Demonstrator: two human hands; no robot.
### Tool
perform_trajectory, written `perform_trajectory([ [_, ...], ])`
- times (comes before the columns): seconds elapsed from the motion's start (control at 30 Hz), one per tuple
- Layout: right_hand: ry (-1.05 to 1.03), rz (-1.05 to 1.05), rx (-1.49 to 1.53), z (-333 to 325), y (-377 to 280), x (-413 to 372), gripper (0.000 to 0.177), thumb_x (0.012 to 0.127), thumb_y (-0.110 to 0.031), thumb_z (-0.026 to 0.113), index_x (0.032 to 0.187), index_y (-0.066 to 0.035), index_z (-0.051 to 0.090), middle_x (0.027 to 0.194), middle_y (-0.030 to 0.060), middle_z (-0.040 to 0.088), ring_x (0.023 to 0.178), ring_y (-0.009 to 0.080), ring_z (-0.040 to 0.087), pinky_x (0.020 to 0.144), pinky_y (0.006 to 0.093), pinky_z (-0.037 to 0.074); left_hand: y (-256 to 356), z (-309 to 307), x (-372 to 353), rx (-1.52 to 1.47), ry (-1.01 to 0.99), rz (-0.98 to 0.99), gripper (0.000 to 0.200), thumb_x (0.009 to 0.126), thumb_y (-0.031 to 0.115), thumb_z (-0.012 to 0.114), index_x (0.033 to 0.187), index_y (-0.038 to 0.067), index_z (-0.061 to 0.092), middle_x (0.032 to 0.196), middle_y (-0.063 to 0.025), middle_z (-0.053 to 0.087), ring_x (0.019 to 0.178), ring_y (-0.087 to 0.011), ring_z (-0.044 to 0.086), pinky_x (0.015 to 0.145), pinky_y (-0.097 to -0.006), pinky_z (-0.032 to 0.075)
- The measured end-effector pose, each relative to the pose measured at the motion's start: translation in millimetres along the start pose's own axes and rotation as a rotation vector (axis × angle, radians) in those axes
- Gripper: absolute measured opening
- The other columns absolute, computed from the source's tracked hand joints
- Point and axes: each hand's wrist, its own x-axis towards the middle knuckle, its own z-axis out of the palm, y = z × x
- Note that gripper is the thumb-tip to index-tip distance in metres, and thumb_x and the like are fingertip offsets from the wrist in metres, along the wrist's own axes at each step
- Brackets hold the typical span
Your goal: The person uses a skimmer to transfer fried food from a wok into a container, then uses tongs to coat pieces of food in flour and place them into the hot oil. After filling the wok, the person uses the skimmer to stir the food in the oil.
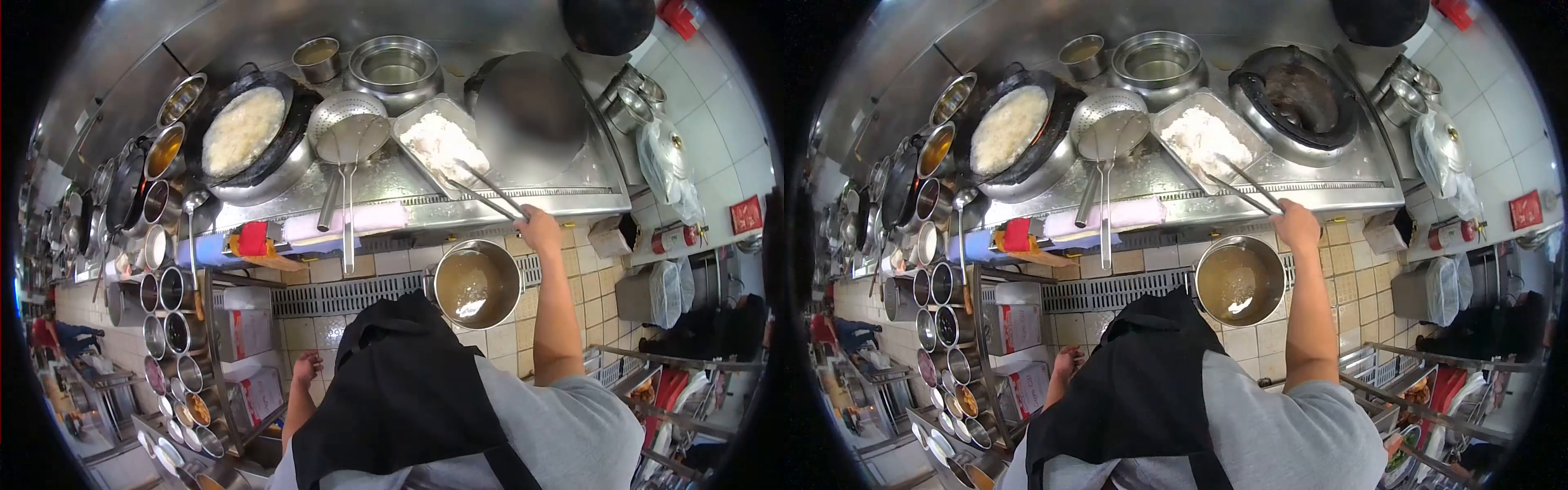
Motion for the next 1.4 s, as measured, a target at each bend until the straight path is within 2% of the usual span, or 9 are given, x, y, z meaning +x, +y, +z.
perform_trajectory([
  [0.17, -0.025, 0.092, 0.151, 4, -1, 3, 0.043, 0.074, -0.03, 0.066, 0.112, -0.012, 0.057, 0.1, 0.0153, 0.062, 0.094, 0.0318, 0.059, 0.081, 0.0413, 0.046, 34, 25, -15, -0.047, 0.061, 0.054, 0.03, 0.082, 0.011, 0.042, 0.11, 0.01, 0.051, 0.085, -0.0034, 0.061, 0.063, -0.0127, 0.056, 0.048, -0.0241, 0.036],
  [0.33, -0.035, 0.039, 0.176, 26, -12, 64, 0.042, 0.076, -0.031, 0.063, 0.111, -0.009, 0.058, 0.103, 0.0165, 0.061, 0.097, 0.034, 0.057, 0.081, 0.0413, 0.046, 17, 45, -25, -0.032, 0.059, -0.038, 0.032, 0.081, 0.012, 0.042, 0.112, 0.011, 0.051, 0.086, -0.0038, 0.061, 0.064, -0.0134, 0.057, 0.048, -0.0238, 0.036],
  [0.47, 0.167, -0.098, 0.073, 56, -5, 109, 0.032, 0.074, -0.026, 0.063, 0.1, -0.008, 0.06, 0.097, 0.0159, 0.062, 0.095, 0.034, 0.057, 0.079, 0.0442, 0.045, -12, 49, -29, -0.052, 0.069, -0.082, 0.033, 0.08, 0.013, 0.044, 0.112, 0.012, 0.052, 0.086, -0.0039, 0.061, 0.066, -0.0143, 0.059, 0.047, -0.0249, 0.036],
  [0.53, 0.11, 0.031, 0.166, 14, -27, 88, 0.034, 0.073, -0.027, 0.064, 0.104, -0.013, 0.061, 0.102, 0.0142, 0.062, 0.097, 0.0317, 0.057, 0.079, 0.0421, 0.045, -21, 48, -34, -0.075, 0.113, -0.069, 0.034, 0.078, 0.014, 0.045, 0.112, 0.012, 0.052, 0.087, -0.0042, 0.062, 0.067, -0.0152, 0.06, 0.046, -0.0263, 0.035],
  [0.77, 0.198, -0.123, 0.151, -51, -91, 58, 0.036, 0.077, -0.024, 0.062, 0.111, -0.012, 0.059, 0.104, 0.0161, 0.061, 0.096, 0.0313, 0.058, 0.082, 0.0388, 0.045, -49, 34, -21, -0.217, 0.139, -0.062, 0.031, 0.08, 0.016, 0.047, 0.11, 0.012, 0.052, 0.089, -0.0064, 0.062, 0.07, -0.0188, 0.062, 0.045, -0.0271, 0.035],
  [1.0, 0.185, -0.647, 0.438, -23, -240, 106, 0.041, 0.074, -0.027, 0.065, 0.109, -0.007, 0.059, 0.101, 0.0155, 0.063, 0.093, 0.0291, 0.06, 0.081, 0.0356, 0.045, -68, 13, -20, -0.266, 0.14, -0.033, 0.027, 0.084, 0.022, 0.047, 0.109, 0.013, 0.052, 0.093, -0.0076, 0.061, 0.072, -0.0193, 0.061, 0.049, -0.029, 0.037],
  [1.2, -0.06, -0.563, 0.323, 28, -378, 99, 0.044, 0.072, -0.035, 0.065, 0.107, -0.01, 0.061, 0.104, 0.0155, 0.062, 0.097, 0.0282, 0.059, 0.084, 0.0357, 0.045, -69, -20, -26, -0.304, 0.156, -0.02, 0.026, 0.085, 0.023, 0.048, 0.108, 0.012, 0.052, 0.091, -0.0067, 0.061, 0.073, -0.0191, 0.06, 0.05, -0.0282, 0.037],
  [1.27, -0.108, -0.532, 0.305, 33, -375, 98, 0.045, 0.071, -0.036, 0.065, 0.108, -0.01, 0.061, 0.103, 0.0157, 0.062, 0.097, 0.0286, 0.059, 0.084, 0.036, 0.045, -71, -29, -26, -0.338, 0.158, -0.038, 0.024, 0.085, 0.022, 0.048, 0.107, 0.013, 0.052, 0.089, -0.007, 0.061, 0.072, -0.0189, 0.06, 0.048, -0.0262, 0.037],
  [1.4, 0.085, -0.408, 0.492, 20, -314, 99, 0.043, 0.073, -0.035, 0.064, 0.108, -0.01, 0.061, 0.102, 0.0177, 0.062, 0.094, 0.0311, 0.059, 0.083, 0.0379, 0.044, -85, -30, -28, -0.457, 0.205, -0.004, 0.024, 0.086, 0.022, 0.049, 0.106, 0.01, 0.052, 0.086, -0.0075, 0.061, 0.068, -0.0184, 0.059, 0.047, -0.0263, 0.04],
])
